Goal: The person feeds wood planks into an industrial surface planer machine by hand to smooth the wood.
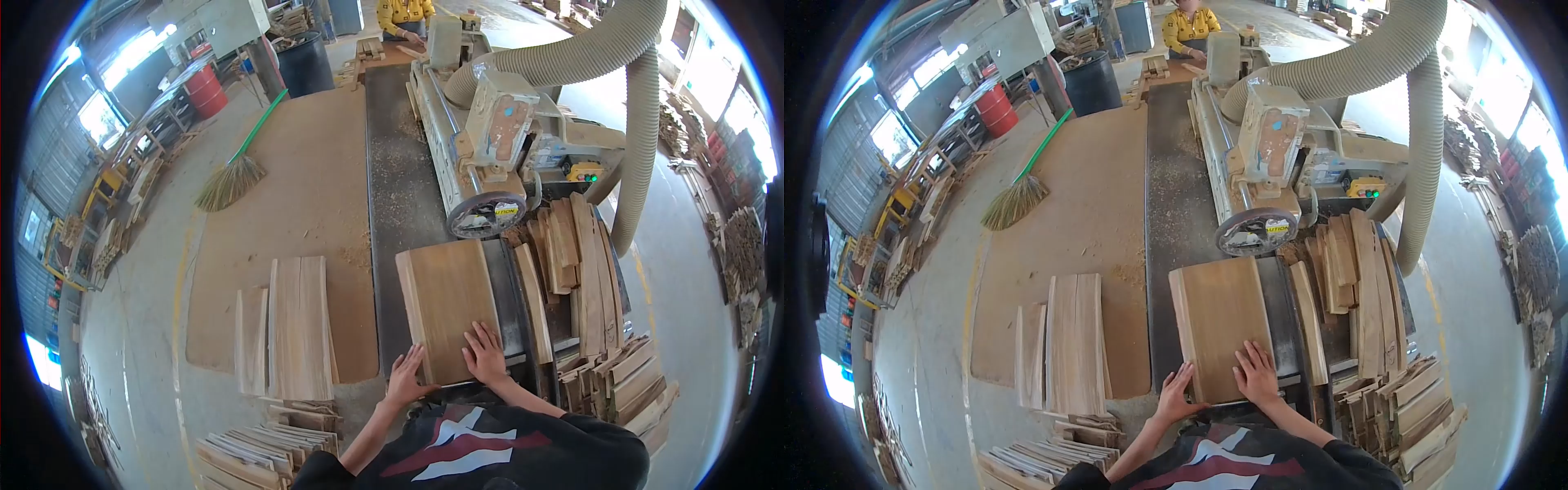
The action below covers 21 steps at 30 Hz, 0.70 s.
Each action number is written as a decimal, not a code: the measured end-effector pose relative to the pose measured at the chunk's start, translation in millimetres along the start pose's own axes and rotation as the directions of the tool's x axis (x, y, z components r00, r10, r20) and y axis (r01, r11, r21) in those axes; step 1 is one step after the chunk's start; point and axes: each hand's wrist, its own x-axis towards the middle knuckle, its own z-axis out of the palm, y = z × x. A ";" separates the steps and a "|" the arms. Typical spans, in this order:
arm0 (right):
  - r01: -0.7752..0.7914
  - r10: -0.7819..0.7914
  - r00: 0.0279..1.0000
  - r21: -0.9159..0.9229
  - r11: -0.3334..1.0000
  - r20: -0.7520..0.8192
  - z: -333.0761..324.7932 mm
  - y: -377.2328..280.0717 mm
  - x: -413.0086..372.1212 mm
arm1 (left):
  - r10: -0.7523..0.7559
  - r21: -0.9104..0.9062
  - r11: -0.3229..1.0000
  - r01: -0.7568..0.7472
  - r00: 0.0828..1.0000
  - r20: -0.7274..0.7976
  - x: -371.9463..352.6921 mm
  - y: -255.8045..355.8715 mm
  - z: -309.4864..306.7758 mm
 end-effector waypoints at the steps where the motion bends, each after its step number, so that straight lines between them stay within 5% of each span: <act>1: 0.000 0.000 1.000 0.007 1.000 -0.021 -1.6 1.5 -4.8 | 0.033 0.012 0.999 -0.033 0.999 0.016 4.4 1.4 0.2; 8: -0.064 0.064 0.997 0.014 0.998 -0.043 -16.1 28.0 -26.9 | 0.192 0.031 0.981 -0.191 0.981 -0.003 34.6 13.5 20.6; 21: -0.074 0.072 0.989 -0.010 0.997 -0.128 -16.0 46.2 -8.5 | 0.192 0.038 0.981 -0.189 0.978 -0.079 49.6 24.3 44.2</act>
